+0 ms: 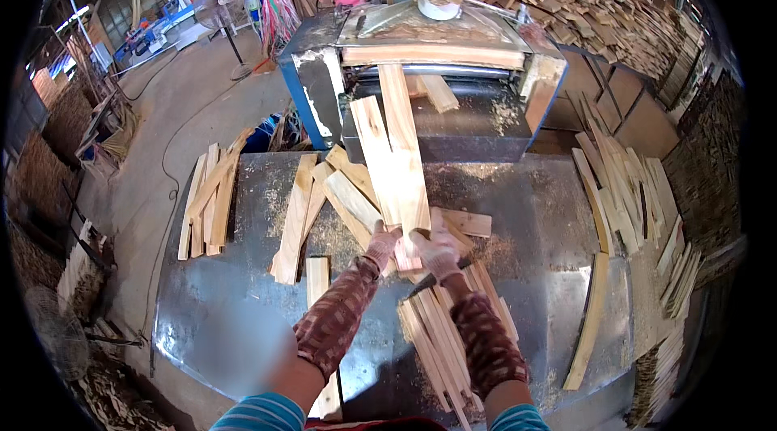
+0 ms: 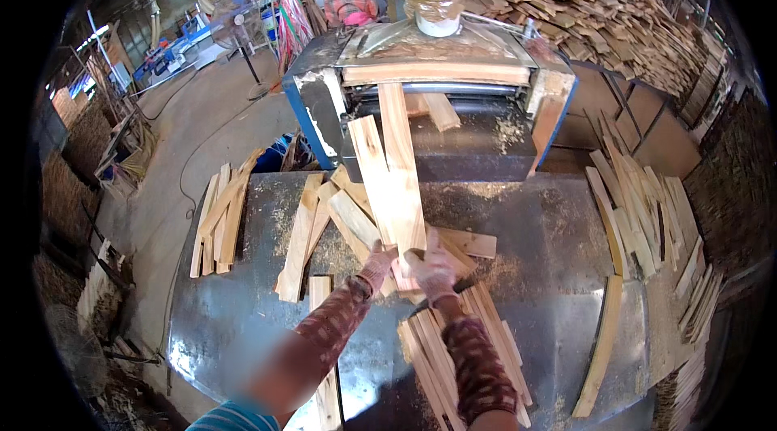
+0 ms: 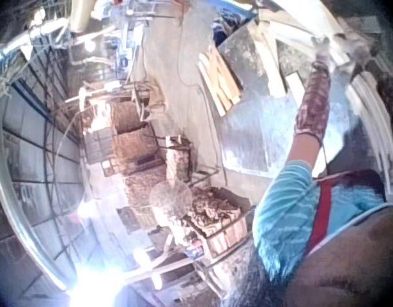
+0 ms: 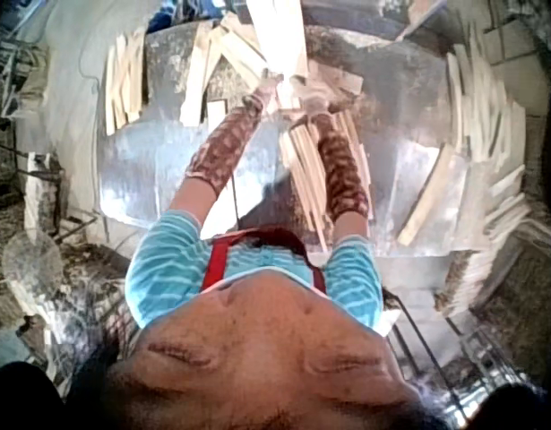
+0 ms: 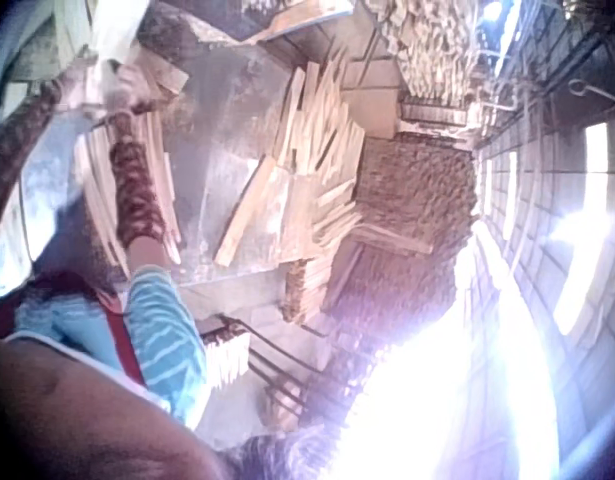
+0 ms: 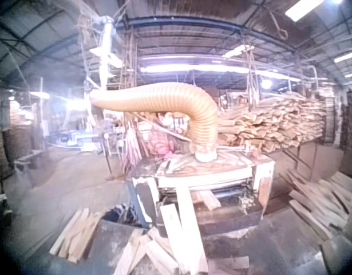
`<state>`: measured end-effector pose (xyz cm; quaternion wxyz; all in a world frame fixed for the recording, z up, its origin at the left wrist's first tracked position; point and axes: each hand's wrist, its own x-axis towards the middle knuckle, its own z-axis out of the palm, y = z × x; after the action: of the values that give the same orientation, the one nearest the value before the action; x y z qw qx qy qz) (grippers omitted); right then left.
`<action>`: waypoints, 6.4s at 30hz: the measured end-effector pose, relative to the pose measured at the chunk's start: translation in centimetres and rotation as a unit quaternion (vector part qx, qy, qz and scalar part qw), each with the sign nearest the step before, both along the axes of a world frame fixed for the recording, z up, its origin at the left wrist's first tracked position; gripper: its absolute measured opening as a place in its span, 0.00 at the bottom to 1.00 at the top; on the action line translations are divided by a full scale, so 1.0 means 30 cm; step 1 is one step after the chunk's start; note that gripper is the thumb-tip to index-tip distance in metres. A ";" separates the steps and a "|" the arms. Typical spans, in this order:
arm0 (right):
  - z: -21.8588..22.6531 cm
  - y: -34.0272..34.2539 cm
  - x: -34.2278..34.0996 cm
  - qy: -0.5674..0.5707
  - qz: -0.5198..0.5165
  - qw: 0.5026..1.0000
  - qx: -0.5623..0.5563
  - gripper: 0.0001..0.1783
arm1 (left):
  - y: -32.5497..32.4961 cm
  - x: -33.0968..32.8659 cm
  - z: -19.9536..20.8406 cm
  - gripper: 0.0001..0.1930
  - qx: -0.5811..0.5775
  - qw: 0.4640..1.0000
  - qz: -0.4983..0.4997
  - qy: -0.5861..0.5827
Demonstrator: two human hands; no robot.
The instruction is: The person walks through a lumber workshop and begins sorting wooden planks on a metal workbench. They pick up individual planks, inspect them, and arrange them into neat stacks. The person continues to handle and organize the wood pieces throughout the clip.
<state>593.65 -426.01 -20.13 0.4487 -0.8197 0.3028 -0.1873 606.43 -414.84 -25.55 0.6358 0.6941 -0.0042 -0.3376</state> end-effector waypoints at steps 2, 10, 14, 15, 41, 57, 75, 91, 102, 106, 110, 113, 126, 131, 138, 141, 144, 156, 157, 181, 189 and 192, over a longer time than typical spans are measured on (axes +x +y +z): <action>0.064 0.191 0.221 0.041 0.063 0.997 0.009 0.19 | 0.196 0.145 -0.087 0.25 -0.033 0.997 0.073 -0.008; -0.079 0.364 -0.092 -0.053 -0.053 0.948 0.309 0.18 | 0.772 -0.117 0.021 0.08 -0.027 0.999 0.020 0.014; -0.139 0.429 -0.317 -0.052 -0.088 0.957 0.271 0.27 | 1.072 -0.527 -0.078 0.16 0.225 0.967 -0.119 -0.029; -0.096 0.483 -0.359 -0.031 -0.057 0.931 0.358 0.29 | 1.150 -0.617 -0.116 0.18 0.326 0.929 -0.168 -0.048; 0.051 0.962 -0.250 0.066 0.270 0.949 0.147 0.18 | 1.199 -0.222 0.187 0.32 -0.138 0.986 0.049 0.078; 0.464 -0.031 0.243 0.317 -0.074 0.898 -0.295 0.35 | 1.833 -0.296 -0.070 0.34 0.498 0.806 0.251 -0.198; 0.093 0.747 -0.701 0.191 -0.055 0.980 -0.028 0.52 | 0.134 0.272 0.393 0.28 -0.297 0.943 -0.022 0.151; -0.188 0.950 -0.566 0.201 0.403 0.888 -0.097 0.28 | 0.978 -0.076 0.314 0.19 -0.092 0.992 -0.002 0.081; 0.450 -0.150 0.214 0.191 -0.096 0.920 -0.328 0.41 | 1.296 -0.349 -0.128 0.28 -0.071 0.988 0.127 0.052; 0.398 -0.101 0.255 0.163 -0.041 0.984 -0.054 0.30 | 1.324 -0.370 -0.085 0.27 -0.040 0.986 0.149 0.062; 0.108 0.130 0.018 0.152 0.001 0.985 0.087 0.21 | 1.289 -0.394 -0.063 0.27 -0.067 0.985 0.147 0.055; -0.104 0.439 -0.239 -0.057 0.002 0.962 0.267 0.14 | 1.261 -0.444 -0.035 0.29 0.031 0.991 0.122 -0.052; 0.010 1.172 -0.688 0.086 0.132 0.981 0.116 0.19 | 1.415 -0.636 0.325 0.27 -0.060 0.997 0.031 0.040; 0.166 1.337 -0.624 0.236 0.285 0.927 0.062 0.26 | 1.685 -0.438 0.149 0.14 -0.169 0.950 0.233 0.119; -0.060 1.292 -0.489 0.345 0.210 0.903 -0.147 0.58 | 1.950 -0.223 0.093 0.05 -0.209 0.849 0.457 0.162; -0.187 1.310 -0.484 0.314 0.164 0.909 -0.222 0.58 | 1.929 0.013 0.150 0.09 -0.288 0.801 0.495 0.178; -0.154 1.287 -0.452 0.278 0.171 0.937 -0.123 0.56 | 2.060 0.326 0.144 0.07 -0.379 0.784 0.490 0.040; 0.121 0.960 -0.359 -0.222 0.074 0.427 0.873 0.45 | 1.117 0.343 -0.122 0.48 0.424 0.888 -0.066 -0.164; 0.140 0.949 -0.349 -0.253 0.069 0.386 0.884 0.46 | 1.021 0.291 -0.059 0.53 0.439 0.885 -0.053 -0.146; 0.318 1.090 -0.126 -0.246 0.294 0.309 0.870 0.30 | 1.349 0.012 0.262 0.39 -0.105 0.979 0.037 0.173; 0.447 1.190 -0.190 -0.256 0.424 0.199 0.846 0.27 | 1.427 -0.159 0.536 0.36 -0.509 0.777 0.107 0.354; 0.451 1.202 -0.250 -0.251 0.434 0.206 0.840 0.30 | 1.450 -0.259 0.556 0.35 -0.522 0.760 0.147 0.358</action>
<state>586.14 -389.96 -6.60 0.9385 0.1240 -0.2487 0.2048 598.67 -371.33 -8.86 0.8970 0.0755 0.1503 -0.4089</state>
